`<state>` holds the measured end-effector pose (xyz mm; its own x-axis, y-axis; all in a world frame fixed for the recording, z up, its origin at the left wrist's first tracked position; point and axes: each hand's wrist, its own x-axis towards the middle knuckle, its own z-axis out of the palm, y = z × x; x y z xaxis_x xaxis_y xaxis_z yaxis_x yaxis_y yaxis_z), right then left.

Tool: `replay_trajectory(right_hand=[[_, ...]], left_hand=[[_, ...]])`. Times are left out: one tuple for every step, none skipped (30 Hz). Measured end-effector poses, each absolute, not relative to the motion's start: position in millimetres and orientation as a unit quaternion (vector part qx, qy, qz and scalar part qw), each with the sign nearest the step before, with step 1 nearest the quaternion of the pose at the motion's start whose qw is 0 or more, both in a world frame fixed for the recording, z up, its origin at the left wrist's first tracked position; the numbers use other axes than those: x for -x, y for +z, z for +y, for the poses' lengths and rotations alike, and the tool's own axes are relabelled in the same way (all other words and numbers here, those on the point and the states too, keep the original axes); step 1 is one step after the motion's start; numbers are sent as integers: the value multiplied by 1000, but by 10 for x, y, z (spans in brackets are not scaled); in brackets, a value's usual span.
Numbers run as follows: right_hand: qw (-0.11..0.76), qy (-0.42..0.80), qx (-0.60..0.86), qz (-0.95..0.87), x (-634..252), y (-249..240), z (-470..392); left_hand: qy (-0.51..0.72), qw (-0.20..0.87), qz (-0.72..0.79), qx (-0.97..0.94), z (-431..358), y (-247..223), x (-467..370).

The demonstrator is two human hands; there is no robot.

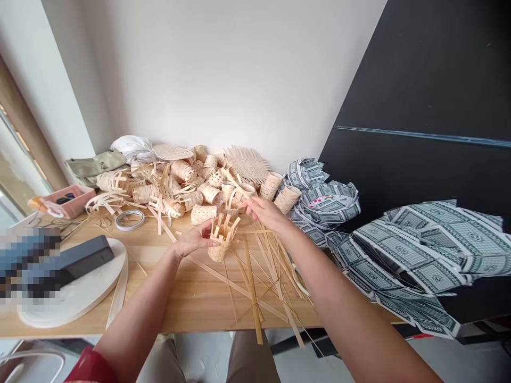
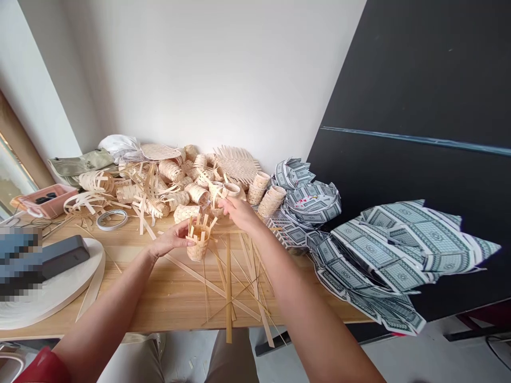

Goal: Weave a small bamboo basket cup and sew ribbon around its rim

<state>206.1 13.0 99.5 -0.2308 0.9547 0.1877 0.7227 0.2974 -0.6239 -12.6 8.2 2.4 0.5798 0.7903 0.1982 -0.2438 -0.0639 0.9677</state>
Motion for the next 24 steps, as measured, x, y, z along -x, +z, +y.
replay_trajectory(right_hand=[[281, 210, 548, -759, -2107, 1002, 94], [283, 213, 540, -763, -2146, 1002, 55], [285, 218, 531, -767, -2178, 997, 16], [289, 223, 523, -770, -2204, 988, -20], [293, 227, 516, -772, -2225, 977, -50], [295, 230, 510, -774, -2242, 966, -74], [296, 233, 505, -776, -2255, 956, -91], [292, 236, 502, -779, -2264, 949, -103], [283, 239, 499, -783, -2270, 943, -113], [274, 241, 496, -788, -2271, 940, -122], [266, 241, 495, -791, -2266, 940, -134], [260, 237, 497, -793, -2258, 944, -148], [255, 231, 499, -795, -2247, 954, -165], [252, 223, 502, -797, -2235, 972, -183], [252, 216, 505, -797, -2225, 1001, -202], [251, 206, 508, -798, -2221, 1043, -219], [247, 187, 513, -801, -2226, 1098, -233], [242, 157, 519, -805, -2241, 1165, -245], [237, 120, 526, -808, -2266, 1240, -253], [231, 79, 532, -811, -2300, 1318, -260], [226, 46, 536, -812, -2339, 1392, -266], [223, 27, 537, -813, -2378, 1455, -272], [222, 28, 537, -814, -2413, 1503, -281], [218, 40, 533, -817, -2439, 1532, -290]], left_hand=[[396, 652, 215, -610, 80, 26, 121], [395, 656, 206, -609, 79, 27, 115], [396, 658, 197, -609, 77, 27, 109], [399, 658, 191, -610, 75, 27, 104], [402, 657, 187, -610, 74, 27, 99], [404, 656, 185, -610, 71, 27, 95], [404, 655, 187, -611, 68, 28, 93], [403, 654, 192, -611, 64, 30, 91], [401, 654, 198, -610, 59, 32, 89], [400, 654, 205, -609, 54, 36, 88], [398, 653, 211, -608, 48, 40, 86], [397, 653, 215, -608, 43, 43, 85], [395, 652, 217, -609, 39, 46, 84], [392, 651, 217, -612, 38, 47, 84], [391, 649, 215, -616, 40, 46, 86], [392, 646, 212, -620, 44, 43, 91], [393, 643, 208, -623, 52, 38, 99], [396, 640, 207, -625, 62, 33, 110], [402, 637, 207, -625, 73, 27, 124], [408, 633, 210, -623, 85, 23, 138], [413, 630, 215, -622, 95, 21, 153], [416, 627, 221, -621, 102, 23, 165], [415, 625, 225, -622, 105, 29, 174], [412, 624, 227, -624, 105, 40, 179]])
